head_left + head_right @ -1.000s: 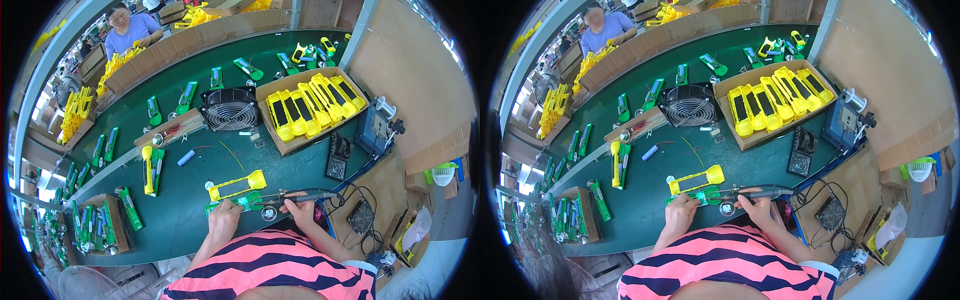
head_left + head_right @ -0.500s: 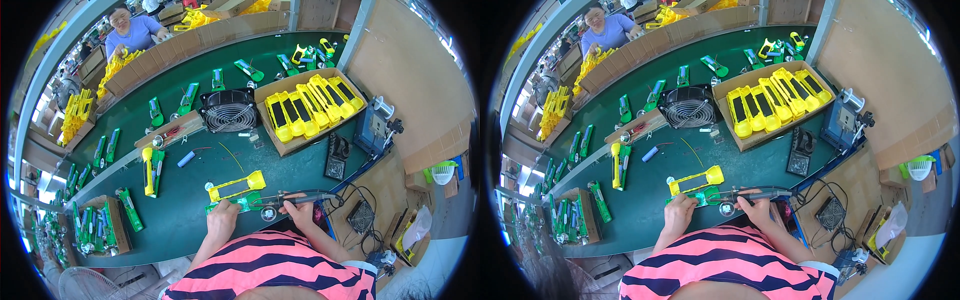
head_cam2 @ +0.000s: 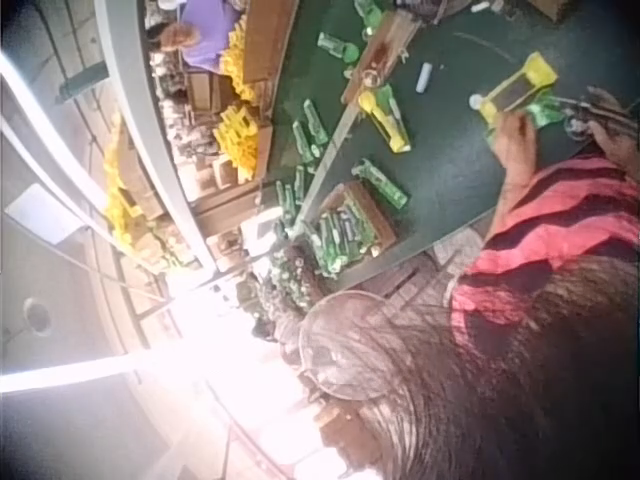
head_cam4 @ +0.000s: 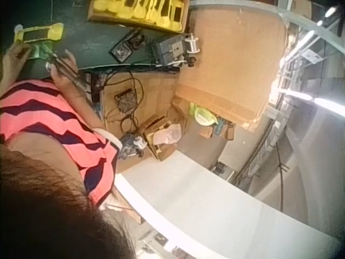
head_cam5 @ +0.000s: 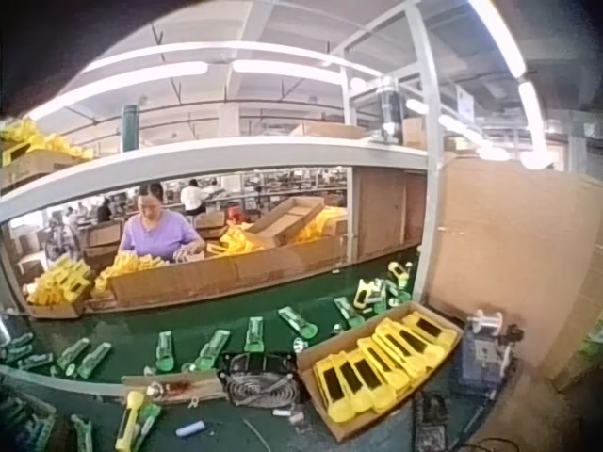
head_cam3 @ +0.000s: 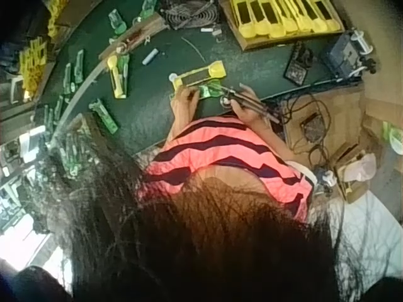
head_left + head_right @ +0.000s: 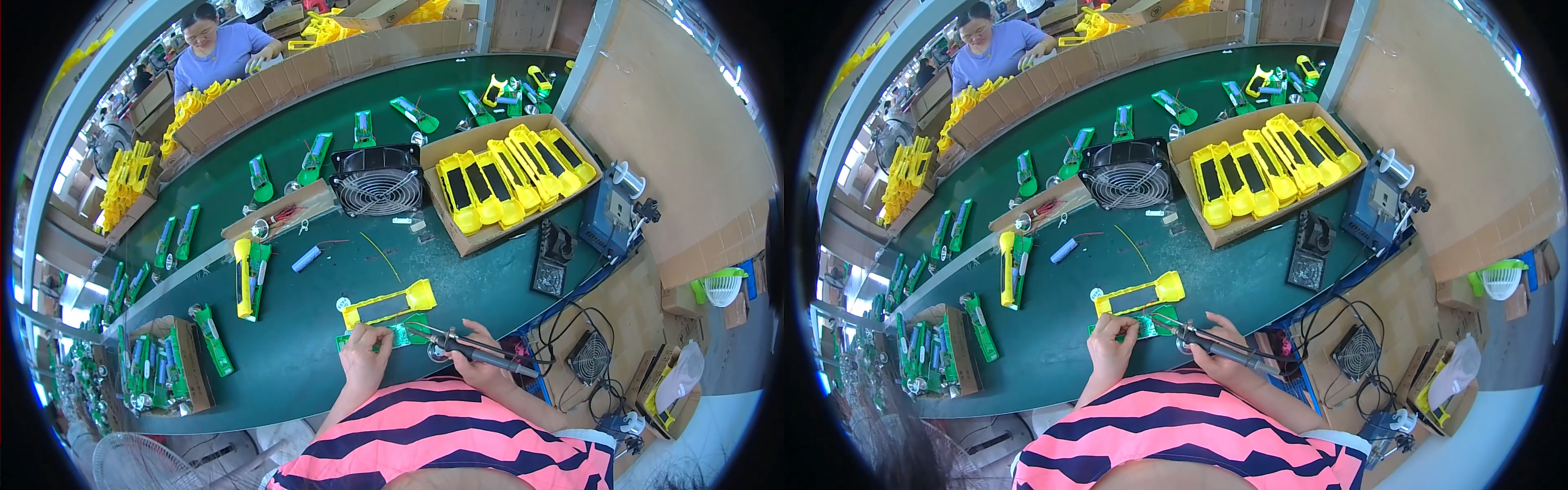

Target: Soldering wires and components to circuit boards for flashlight assembly.

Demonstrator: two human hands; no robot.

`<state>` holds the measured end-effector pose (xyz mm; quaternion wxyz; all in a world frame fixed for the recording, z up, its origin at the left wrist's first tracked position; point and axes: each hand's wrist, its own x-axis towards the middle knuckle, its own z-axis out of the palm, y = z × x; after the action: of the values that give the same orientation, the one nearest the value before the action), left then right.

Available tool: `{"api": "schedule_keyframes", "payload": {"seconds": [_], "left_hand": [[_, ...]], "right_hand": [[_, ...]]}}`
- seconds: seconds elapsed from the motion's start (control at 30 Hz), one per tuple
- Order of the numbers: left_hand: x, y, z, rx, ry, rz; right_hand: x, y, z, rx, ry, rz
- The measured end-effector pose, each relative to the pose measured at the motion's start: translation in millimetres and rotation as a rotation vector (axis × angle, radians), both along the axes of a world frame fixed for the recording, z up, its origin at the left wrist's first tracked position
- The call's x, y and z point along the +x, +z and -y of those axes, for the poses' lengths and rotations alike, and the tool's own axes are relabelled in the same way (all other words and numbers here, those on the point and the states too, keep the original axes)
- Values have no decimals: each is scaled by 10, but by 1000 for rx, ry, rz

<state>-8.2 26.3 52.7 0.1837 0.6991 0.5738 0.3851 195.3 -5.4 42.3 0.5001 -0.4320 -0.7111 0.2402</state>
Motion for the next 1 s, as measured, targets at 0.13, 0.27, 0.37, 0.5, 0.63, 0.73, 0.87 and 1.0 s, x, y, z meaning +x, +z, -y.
{"api": "schedule_keyframes", "payload": {"seconds": [0.13, 0.27, 0.37, 0.5, 0.63, 0.73, 0.87, 1.0], "left_hand": [[14, -25, -13, -2, 20, -7], [11, -47, -12, 10, 18, -3], [14, -45, -13, 4, 9, 4], [18, -49, -15, 27, 9, 20], [21, -60, -26, 44, 12, 29], [13, -64, -11, -25, 5, 38], [11, -55, -15, -17, -9, 25], [14, -68, -14, -1, -7, 39]], "right_hand": [[-64, -59, 11, -12, -58, -98], [-77, -95, -14, 45, -35, -66], [-100, -122, -22, 43, -38, -95], [-105, -81, -26, 30, -36, -94], [-93, -78, -18, 53, -38, -69], [-104, -108, -26, 58, -70, -92], [-105, -19, -55, 38, -45, -79], [-102, -15, -47, 34, -46, -59]]}}
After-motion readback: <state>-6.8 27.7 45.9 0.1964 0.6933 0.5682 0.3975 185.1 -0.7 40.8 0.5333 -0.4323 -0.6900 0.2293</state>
